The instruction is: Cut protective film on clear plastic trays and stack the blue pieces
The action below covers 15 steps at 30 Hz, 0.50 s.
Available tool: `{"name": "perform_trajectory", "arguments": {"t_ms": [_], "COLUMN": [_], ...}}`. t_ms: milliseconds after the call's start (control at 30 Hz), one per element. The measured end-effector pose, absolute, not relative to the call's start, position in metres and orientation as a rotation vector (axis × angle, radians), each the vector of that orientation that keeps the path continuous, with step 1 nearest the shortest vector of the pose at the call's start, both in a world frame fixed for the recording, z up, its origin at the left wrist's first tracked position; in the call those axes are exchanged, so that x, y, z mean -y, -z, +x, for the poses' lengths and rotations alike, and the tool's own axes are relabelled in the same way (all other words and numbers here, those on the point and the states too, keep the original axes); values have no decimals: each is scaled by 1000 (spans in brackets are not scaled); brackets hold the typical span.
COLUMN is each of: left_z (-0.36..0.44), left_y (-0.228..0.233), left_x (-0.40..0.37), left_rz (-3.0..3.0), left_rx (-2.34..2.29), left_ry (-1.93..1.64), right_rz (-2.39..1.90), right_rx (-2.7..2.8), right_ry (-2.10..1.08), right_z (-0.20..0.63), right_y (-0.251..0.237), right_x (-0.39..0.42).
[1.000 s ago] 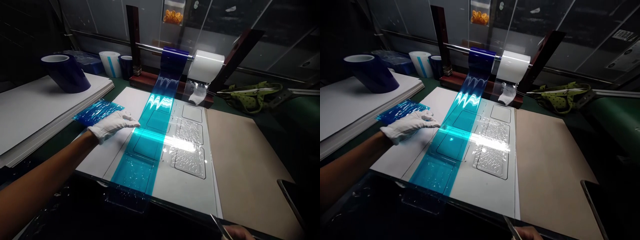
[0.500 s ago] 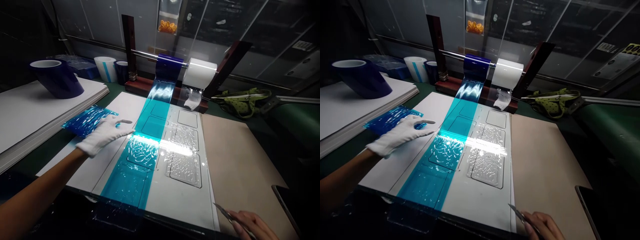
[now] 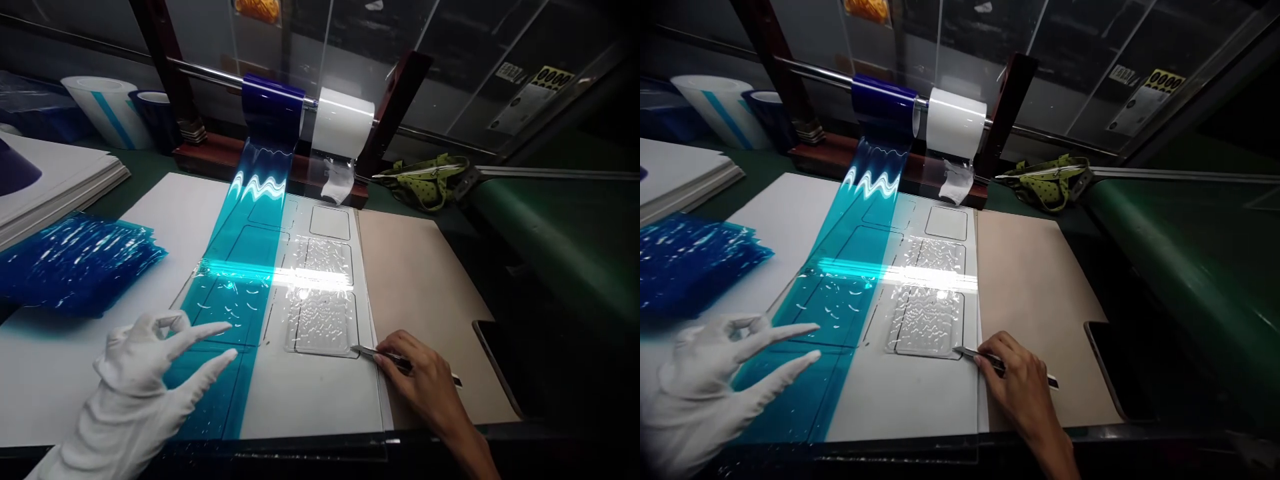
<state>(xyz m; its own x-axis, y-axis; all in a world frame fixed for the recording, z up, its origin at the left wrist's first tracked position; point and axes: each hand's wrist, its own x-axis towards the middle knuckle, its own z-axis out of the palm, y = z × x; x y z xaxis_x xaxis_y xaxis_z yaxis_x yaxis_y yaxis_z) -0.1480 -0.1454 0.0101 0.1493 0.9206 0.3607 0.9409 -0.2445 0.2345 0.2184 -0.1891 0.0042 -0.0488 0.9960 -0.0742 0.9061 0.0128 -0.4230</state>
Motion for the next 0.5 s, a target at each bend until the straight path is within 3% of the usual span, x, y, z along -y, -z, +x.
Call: {"name": "perform_trajectory", "arguments": {"t_ms": [300,500], "left_z": [-109,-70], "left_y": [-6,35], "left_x": [155,156], "left_rz": [-2279,-1972], "left_rx": [1612,1442], "left_ry": [517,611], "right_rz": [-1735,-1680], "right_rx": [1889,1847], "right_ry": [-956,-1032], "right_z": [217,218], "right_y": [-12,-14], "right_x": [176,170]}}
